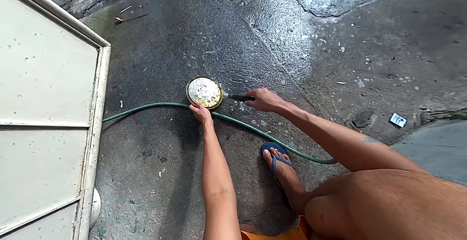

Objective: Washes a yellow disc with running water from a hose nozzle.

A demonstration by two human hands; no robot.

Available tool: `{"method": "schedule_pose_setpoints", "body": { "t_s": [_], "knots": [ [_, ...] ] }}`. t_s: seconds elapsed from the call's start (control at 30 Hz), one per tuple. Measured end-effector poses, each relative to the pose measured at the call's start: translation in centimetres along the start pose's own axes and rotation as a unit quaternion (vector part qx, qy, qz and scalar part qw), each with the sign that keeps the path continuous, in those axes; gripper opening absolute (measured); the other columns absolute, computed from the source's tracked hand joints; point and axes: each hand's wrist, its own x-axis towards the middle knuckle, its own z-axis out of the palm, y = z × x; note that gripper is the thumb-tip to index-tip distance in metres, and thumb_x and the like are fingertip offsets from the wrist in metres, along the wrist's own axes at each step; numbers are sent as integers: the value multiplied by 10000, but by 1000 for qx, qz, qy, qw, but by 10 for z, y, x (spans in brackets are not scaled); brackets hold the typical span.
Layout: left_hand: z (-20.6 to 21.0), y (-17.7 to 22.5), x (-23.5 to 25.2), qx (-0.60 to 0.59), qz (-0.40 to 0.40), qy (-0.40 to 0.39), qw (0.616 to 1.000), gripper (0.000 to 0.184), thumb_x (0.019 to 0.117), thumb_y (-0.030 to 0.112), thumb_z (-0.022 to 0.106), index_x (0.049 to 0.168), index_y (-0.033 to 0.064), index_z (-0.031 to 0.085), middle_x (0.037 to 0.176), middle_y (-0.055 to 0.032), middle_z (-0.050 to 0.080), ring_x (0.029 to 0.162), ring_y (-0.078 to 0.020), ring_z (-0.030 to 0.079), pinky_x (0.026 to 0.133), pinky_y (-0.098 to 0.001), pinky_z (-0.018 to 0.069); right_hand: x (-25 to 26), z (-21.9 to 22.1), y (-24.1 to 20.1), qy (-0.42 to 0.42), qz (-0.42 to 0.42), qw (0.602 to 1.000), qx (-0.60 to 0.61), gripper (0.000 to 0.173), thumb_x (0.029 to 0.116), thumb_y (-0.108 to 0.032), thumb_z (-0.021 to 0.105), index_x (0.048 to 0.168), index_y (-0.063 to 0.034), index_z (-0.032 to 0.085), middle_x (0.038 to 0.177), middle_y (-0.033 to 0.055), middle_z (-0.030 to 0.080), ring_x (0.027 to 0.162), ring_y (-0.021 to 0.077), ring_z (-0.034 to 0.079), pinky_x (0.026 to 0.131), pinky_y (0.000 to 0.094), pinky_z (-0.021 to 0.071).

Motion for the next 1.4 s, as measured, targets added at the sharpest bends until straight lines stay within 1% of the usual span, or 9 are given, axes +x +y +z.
{"method": "schedule_pose_setpoints", "body": {
  "t_s": [0.27, 0.53, 0.67, 0.8, 0.9, 1.03, 1.13, 1.27, 1.4],
  "knots": [
    [1, -6, 0, 6, -16, -3, 1000, 504, 1111, 381, 418, 1463, 22, 445, 1359, -231, 607, 1267, -331, 600, 1082, -502, 473, 3, 1, -3, 12, 2, 1000, 9, 345, 1018, -335, 621, 1317, -181, 699, 1049, 125, 740, 959, 313, 711, 838, 579, 556],
    [1, -6, 1, 10, 11, -8, 1000, 500, 1110, 381, 417, 1461, 26, 449, 1372, -226, 600, 1281, -322, 591, 1097, -493, 464, 9, 1, -2, 23, 0, 1000, 16, 336, 1017, -322, 625, 1302, -161, 704, 1046, 129, 739, 958, 312, 710, 839, 573, 556],
    [-1, -5, 2, 13, 22, -13, 1000, 504, 1111, 375, 416, 1475, 27, 443, 1384, -223, 595, 1287, -326, 589, 1101, -495, 462, 9, 0, -4, 27, -5, 999, 19, 314, 1013, -322, 631, 1277, -173, 715, 1016, 116, 742, 925, 298, 713, 815, 566, 558],
    [-2, -2, 6, 11, 41, -15, 999, 480, 1113, 362, 415, 1470, 44, 455, 1371, -206, 609, 1284, -305, 594, 1100, -483, 466, 12, -1, -2, 38, -13, 999, 16, 333, 1014, -321, 625, 1298, -171, 709, 1039, 120, 744, 949, 297, 716, 832, 565, 562],
    [-4, 1, 9, 9, 57, -26, 998, 483, 1114, 355, 412, 1479, 42, 455, 1394, -213, 592, 1305, -305, 577, 1119, -479, 448, 14, -2, 0, 46, -18, 999, 20, 325, 1012, -323, 631, 1285, -168, 714, 1035, 123, 743, 940, 302, 716, 826, 568, 562],
    [-9, 8, 10, 22, 79, -35, 996, 479, 1111, 346, 428, 1477, 40, 468, 1354, -213, 621, 1275, -309, 600, 1104, -487, 458, 14, -5, 0, 47, -11, 999, 21, 332, 1015, -328, 626, 1298, -178, 709, 1039, 118, 744, 946, 299, 716, 830, 569, 560],
    [-12, 15, 8, 47, 97, -39, 993, 467, 1112, 342, 423, 1467, 44, 476, 1301, -217, 648, 1220, -324, 629, 1065, -504, 480, 12, -8, -1, 53, -7, 998, 28, 344, 1013, -336, 620, 1306, -178, 705, 1043, 122, 744, 955, 303, 716, 834, 575, 559],
    [-14, 27, 5, 72, 106, -47, 991, 470, 1111, 367, 418, 1457, 58, 494, 1271, -213, 661, 1193, -330, 642, 1041, -517, 492, 11, -11, -1, 59, -8, 998, 37, 343, 1010, -335, 621, 1306, -183, 706, 1047, 121, 744, 957, 302, 715, 837, 579, 557],
    [-17, 37, 2, 78, 104, -66, 989, 498, 1110, 386, 415, 1483, 62, 476, 1301, -213, 651, 1223, -333, 629, 1065, -526, 478, 10, -12, -2, 66, -13, 997, 40, 348, 1013, -334, 615, 1313, -180, 701, 1055, 117, 745, 967, 300, 716, 841, 576, 558]
  ]
}}
